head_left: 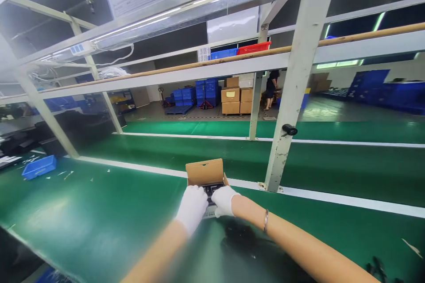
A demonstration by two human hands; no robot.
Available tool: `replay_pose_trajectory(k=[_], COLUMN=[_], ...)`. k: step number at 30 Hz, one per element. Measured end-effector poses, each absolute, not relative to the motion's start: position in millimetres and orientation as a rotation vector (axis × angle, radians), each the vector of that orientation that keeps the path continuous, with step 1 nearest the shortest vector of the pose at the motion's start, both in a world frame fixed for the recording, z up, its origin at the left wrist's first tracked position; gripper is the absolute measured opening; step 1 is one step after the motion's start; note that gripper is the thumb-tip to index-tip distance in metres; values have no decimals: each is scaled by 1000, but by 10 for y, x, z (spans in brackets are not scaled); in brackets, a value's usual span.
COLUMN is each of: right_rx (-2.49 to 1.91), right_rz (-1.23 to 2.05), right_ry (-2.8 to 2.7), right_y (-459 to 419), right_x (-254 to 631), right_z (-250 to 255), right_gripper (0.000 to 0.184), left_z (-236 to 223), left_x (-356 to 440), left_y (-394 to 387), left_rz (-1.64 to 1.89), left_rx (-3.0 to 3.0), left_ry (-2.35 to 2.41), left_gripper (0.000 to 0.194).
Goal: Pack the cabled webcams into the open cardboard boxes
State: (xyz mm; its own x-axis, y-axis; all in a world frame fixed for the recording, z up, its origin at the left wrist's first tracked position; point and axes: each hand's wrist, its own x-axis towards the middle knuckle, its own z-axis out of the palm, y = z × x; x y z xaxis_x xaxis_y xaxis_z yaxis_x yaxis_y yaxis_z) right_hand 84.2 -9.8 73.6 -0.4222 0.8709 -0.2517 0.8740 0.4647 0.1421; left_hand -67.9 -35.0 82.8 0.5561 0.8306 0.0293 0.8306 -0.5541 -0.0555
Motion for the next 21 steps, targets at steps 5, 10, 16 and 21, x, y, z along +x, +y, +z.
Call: replay_pose_trajectory(k=[5,10,16,21], right_rx=[1849,2037,1988,1811], right_rz=[43,69,-106,-411], right_ry=[2228,2189,2349,2393], right_y=[492,646,-153,-967], right_x=[1452,1896,1925,1847], right_z=[905,1088,1034,796], right_gripper=[32,34,39,33], left_z=[535,105,-2,91], left_x=[-830,-890,-912,-669], left_y=[-922,-1364,-1609,-1788], left_rz=[-579,-933,-1213,-1374], left_rx=[-2702,-2856,-2854,-2879], left_ry=[-1569,-1578,-1786,-1902], left_gripper=[40,24,26,26])
